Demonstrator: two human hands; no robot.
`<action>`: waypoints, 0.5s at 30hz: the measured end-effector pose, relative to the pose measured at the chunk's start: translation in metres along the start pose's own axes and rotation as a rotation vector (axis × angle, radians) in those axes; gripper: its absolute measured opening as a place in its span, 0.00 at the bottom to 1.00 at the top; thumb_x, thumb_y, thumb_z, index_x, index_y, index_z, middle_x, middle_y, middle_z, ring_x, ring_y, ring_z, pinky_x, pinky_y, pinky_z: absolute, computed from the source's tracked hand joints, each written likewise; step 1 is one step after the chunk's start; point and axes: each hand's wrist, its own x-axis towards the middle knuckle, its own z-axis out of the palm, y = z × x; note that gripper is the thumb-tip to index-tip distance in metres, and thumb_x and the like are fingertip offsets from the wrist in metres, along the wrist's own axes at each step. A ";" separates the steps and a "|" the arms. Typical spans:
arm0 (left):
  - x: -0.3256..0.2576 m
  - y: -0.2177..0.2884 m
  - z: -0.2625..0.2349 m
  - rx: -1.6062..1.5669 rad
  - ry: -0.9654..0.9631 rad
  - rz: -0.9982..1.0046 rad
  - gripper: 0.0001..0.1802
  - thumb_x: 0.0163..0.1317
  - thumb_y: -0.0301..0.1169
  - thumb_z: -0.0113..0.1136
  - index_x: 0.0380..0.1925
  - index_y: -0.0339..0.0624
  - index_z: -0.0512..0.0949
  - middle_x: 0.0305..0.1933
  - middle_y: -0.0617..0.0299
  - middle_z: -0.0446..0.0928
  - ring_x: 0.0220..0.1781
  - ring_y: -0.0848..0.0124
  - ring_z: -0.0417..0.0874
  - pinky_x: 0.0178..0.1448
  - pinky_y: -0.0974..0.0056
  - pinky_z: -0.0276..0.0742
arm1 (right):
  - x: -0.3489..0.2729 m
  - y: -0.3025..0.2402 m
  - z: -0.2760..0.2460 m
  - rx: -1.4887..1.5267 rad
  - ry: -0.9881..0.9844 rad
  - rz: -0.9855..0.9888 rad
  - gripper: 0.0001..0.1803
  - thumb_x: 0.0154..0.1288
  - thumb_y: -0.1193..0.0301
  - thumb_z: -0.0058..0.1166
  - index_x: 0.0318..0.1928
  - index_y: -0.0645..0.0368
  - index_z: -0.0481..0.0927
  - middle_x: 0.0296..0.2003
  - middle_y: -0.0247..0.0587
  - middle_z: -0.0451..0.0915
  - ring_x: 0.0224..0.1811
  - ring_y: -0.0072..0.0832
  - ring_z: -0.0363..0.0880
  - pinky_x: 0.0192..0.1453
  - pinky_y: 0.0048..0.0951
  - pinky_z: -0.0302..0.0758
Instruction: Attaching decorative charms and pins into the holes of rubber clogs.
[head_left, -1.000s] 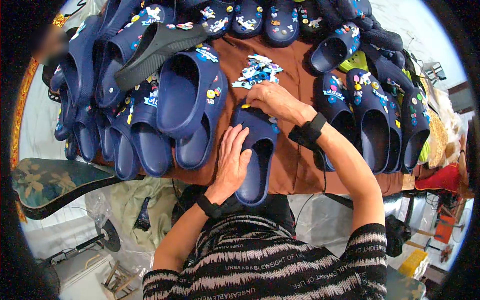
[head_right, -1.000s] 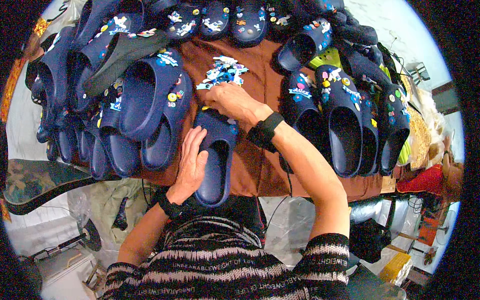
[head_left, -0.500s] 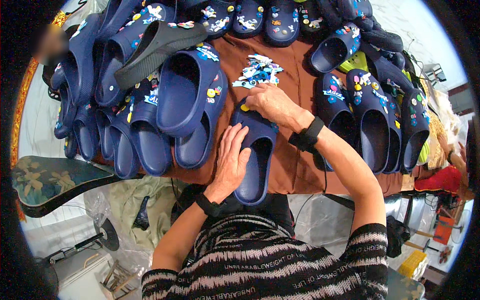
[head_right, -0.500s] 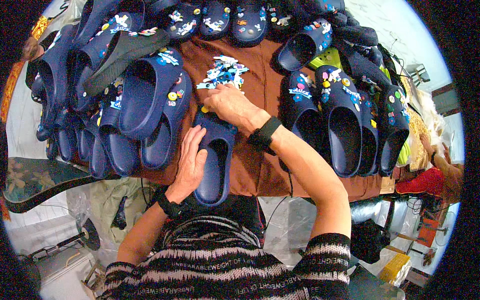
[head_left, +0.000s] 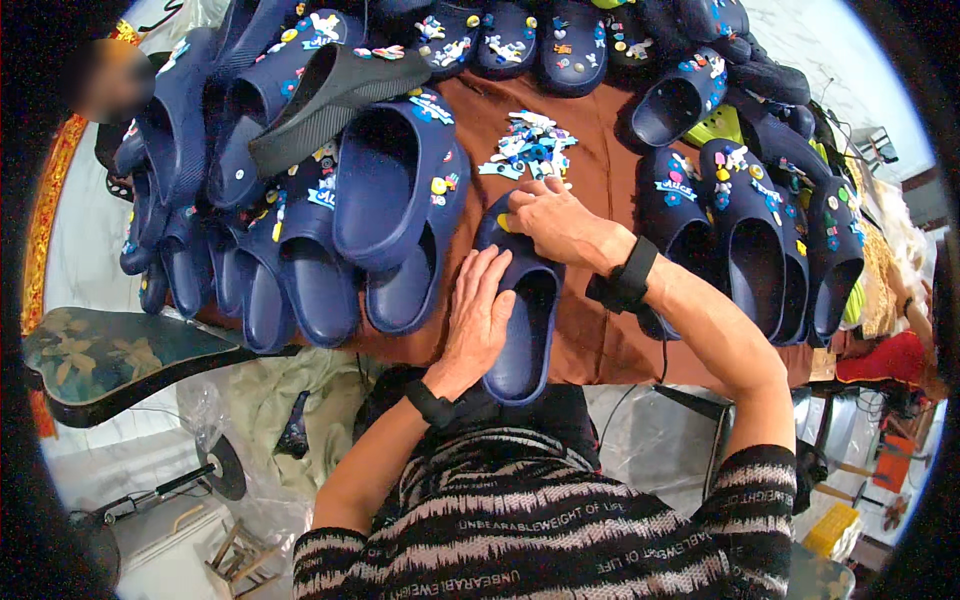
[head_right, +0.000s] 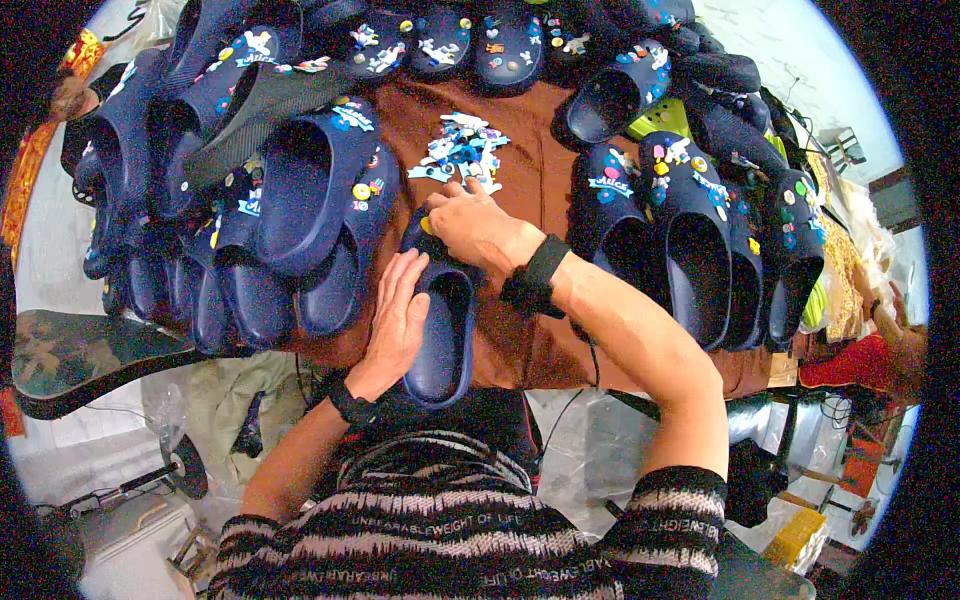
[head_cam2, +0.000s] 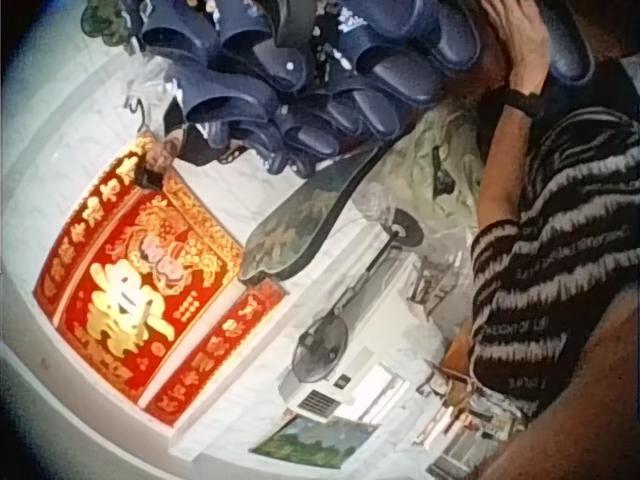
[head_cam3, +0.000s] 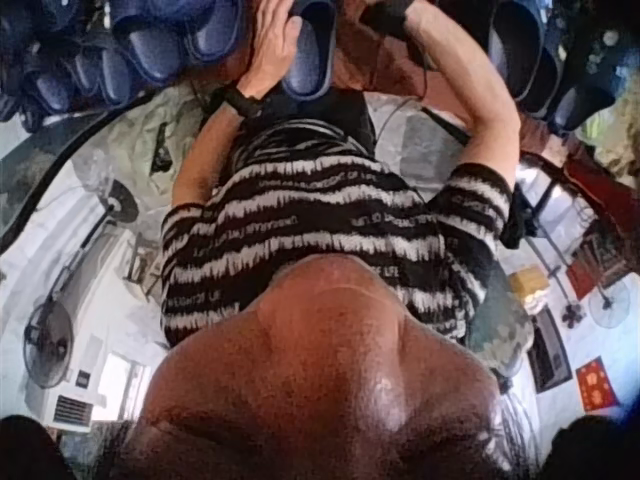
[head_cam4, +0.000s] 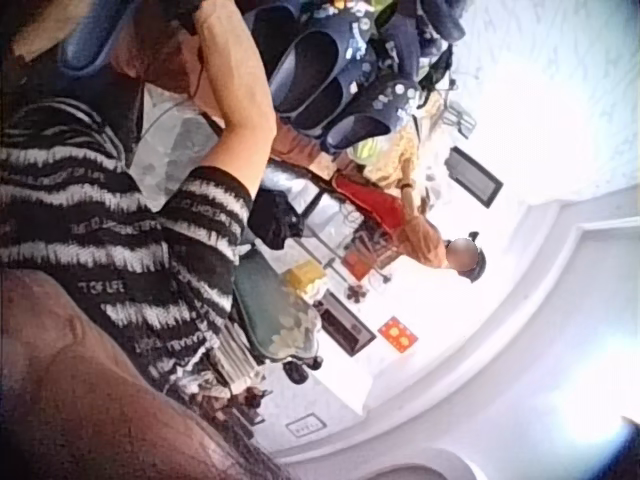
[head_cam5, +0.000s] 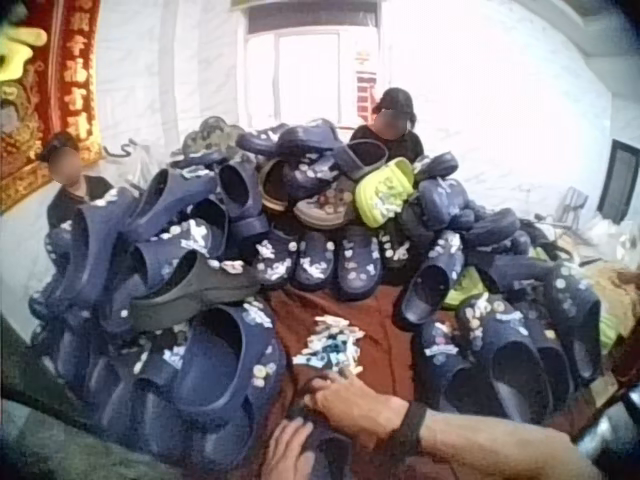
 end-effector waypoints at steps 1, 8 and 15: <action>0.000 -0.001 0.001 -0.002 -0.001 0.008 0.27 0.77 0.42 0.41 0.70 0.40 0.65 0.74 0.46 0.61 0.77 0.45 0.56 0.78 0.46 0.51 | 0.001 0.002 0.001 0.013 -0.012 -0.005 0.26 0.51 0.80 0.59 0.52 0.49 0.86 0.50 0.39 0.78 0.61 0.42 0.71 0.67 0.47 0.66; -0.002 0.000 -0.001 0.019 0.031 0.028 0.27 0.77 0.42 0.41 0.69 0.40 0.65 0.73 0.45 0.62 0.76 0.44 0.58 0.78 0.46 0.52 | 0.004 0.011 0.007 0.255 0.185 0.022 0.10 0.62 0.74 0.57 0.44 0.53 0.86 0.45 0.40 0.81 0.55 0.41 0.76 0.61 0.47 0.69; -0.002 -0.001 -0.002 -0.006 0.019 0.019 0.28 0.77 0.44 0.42 0.69 0.40 0.65 0.73 0.45 0.62 0.76 0.44 0.58 0.78 0.46 0.52 | 0.017 0.027 0.016 0.331 0.297 -0.028 0.06 0.66 0.72 0.57 0.41 0.58 0.82 0.37 0.48 0.82 0.47 0.47 0.79 0.52 0.45 0.74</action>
